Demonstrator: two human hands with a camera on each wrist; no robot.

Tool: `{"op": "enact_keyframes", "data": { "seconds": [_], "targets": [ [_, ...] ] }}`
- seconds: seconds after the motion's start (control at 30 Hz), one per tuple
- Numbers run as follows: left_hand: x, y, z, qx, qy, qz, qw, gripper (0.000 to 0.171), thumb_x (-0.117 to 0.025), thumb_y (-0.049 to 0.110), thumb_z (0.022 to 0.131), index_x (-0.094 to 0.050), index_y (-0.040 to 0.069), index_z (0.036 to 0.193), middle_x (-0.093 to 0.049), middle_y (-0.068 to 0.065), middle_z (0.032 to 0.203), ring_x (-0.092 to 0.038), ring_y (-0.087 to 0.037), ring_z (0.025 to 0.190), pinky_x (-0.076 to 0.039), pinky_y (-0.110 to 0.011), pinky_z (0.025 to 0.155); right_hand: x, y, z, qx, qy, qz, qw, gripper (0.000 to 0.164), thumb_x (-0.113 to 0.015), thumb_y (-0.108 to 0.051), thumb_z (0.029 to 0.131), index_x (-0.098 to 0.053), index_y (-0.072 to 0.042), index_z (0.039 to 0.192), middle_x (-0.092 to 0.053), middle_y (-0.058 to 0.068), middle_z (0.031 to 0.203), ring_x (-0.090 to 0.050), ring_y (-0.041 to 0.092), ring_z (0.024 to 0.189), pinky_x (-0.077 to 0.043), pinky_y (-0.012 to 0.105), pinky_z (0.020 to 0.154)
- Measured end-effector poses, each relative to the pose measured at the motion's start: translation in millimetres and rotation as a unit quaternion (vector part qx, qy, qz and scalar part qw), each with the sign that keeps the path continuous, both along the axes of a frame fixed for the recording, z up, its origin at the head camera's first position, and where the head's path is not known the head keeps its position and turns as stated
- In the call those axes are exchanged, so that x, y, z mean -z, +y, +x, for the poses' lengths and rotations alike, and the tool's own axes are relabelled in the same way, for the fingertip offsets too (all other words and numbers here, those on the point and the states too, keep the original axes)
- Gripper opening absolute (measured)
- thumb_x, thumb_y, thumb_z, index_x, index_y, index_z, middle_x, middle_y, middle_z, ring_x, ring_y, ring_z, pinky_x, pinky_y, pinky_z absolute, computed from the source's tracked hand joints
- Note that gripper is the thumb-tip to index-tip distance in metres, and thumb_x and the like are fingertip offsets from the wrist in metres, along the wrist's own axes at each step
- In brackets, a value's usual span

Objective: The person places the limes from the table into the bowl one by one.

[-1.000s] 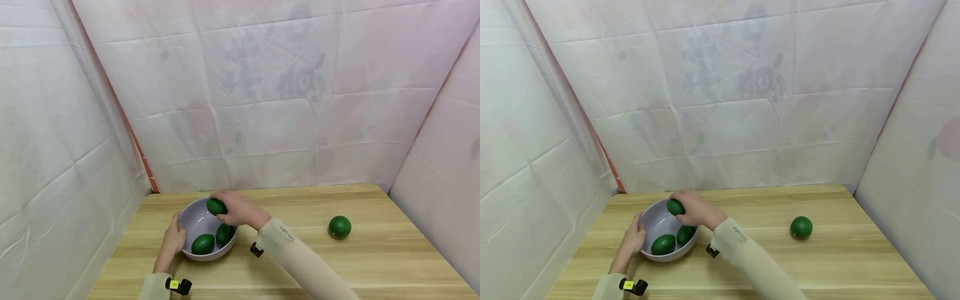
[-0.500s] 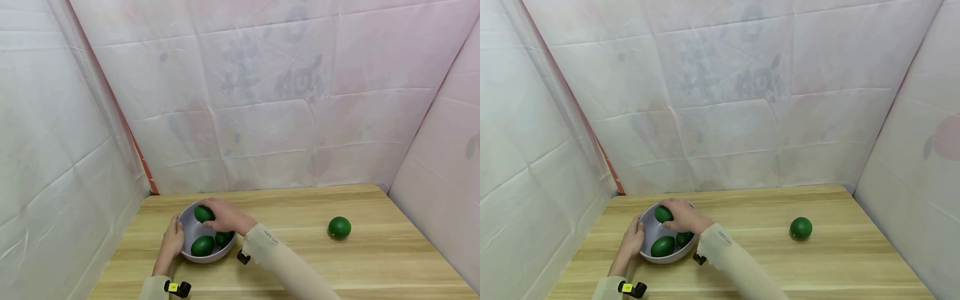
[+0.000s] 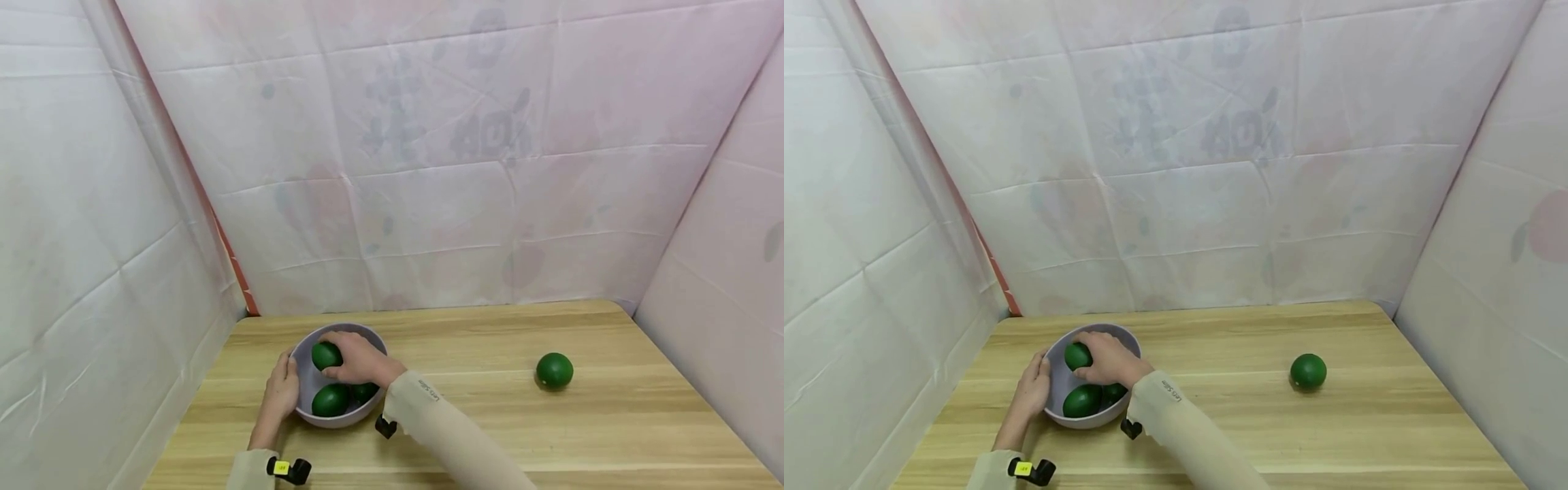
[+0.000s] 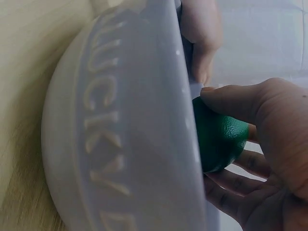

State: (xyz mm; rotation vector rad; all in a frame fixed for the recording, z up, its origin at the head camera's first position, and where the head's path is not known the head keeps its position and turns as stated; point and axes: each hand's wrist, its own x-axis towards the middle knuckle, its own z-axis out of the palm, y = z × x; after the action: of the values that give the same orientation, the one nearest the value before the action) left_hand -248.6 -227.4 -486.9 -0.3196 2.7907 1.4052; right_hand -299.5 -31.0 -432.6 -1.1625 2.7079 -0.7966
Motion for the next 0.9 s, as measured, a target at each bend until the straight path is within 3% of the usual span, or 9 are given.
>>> {"op": "enact_keyframes", "data": {
  "seconds": [0.5, 0.9],
  "targets": [
    [-0.7, -0.2, -2.2, 0.000, -0.001, 0.009, 1.0000, 0.053, -0.018, 0.035, 0.112, -0.029, 0.012, 0.159, -0.031, -0.024, 0.164, -0.031, -0.048, 0.150, -0.028, -0.066, 0.120, 9.9, -14.6, 2.9, 0.025, -0.065, -0.007, 0.998, 0.059, -0.072, -0.037, 0.094, -0.053, -0.014, 0.145, -0.066, 0.003, 0.132, -0.065, 0.012, 0.109, -0.054, 0.024, 0.089],
    [4.1, -1.0, -1.4, -0.004, -0.009, 0.013, 0.9999, 0.055, -0.015, 0.038, 0.111, -0.028, 0.014, 0.159, -0.031, -0.023, 0.164, -0.033, -0.049, 0.148, -0.031, -0.067, 0.118, 20.8, -22.5, 6.5, 0.037, -0.062, -0.008, 0.997, 0.062, -0.073, -0.039, 0.093, -0.053, -0.014, 0.146, -0.066, 0.004, 0.133, -0.065, 0.015, 0.113, -0.054, 0.027, 0.093]
  ]
}}
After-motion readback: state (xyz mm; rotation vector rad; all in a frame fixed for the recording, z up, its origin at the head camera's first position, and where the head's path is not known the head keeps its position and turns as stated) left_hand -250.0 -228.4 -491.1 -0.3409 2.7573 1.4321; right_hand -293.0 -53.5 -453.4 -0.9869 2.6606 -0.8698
